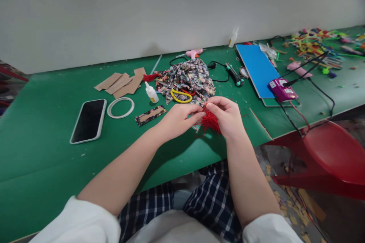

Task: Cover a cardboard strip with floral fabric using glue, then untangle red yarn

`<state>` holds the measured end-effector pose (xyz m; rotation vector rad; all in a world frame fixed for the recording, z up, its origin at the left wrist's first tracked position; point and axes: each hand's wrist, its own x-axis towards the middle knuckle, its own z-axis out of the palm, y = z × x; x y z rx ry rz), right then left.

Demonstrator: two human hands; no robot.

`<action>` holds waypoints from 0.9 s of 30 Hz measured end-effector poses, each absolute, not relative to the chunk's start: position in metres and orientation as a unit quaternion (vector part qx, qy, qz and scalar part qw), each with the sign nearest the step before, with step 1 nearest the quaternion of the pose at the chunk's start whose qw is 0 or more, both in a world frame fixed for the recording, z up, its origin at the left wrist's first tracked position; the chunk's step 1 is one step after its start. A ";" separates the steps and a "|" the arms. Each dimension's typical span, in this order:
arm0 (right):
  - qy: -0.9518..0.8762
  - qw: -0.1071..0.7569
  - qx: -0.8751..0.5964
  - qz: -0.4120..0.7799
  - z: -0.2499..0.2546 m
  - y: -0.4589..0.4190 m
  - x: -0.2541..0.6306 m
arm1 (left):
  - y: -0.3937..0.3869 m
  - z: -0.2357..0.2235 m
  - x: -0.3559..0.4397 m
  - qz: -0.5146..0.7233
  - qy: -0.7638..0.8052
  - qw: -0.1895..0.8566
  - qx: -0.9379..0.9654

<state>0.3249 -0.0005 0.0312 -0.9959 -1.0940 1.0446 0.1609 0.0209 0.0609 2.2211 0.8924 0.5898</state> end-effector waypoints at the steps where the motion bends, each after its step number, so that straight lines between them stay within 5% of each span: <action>1: -0.471 0.620 -0.431 0.457 0.031 -0.001 0.325 | 0.021 0.061 0.161 0.224 0.340 0.333 0.850; 27: -0.412 0.640 -0.443 0.474 0.033 0.000 0.326 | 0.023 0.060 0.160 0.173 0.354 0.414 0.820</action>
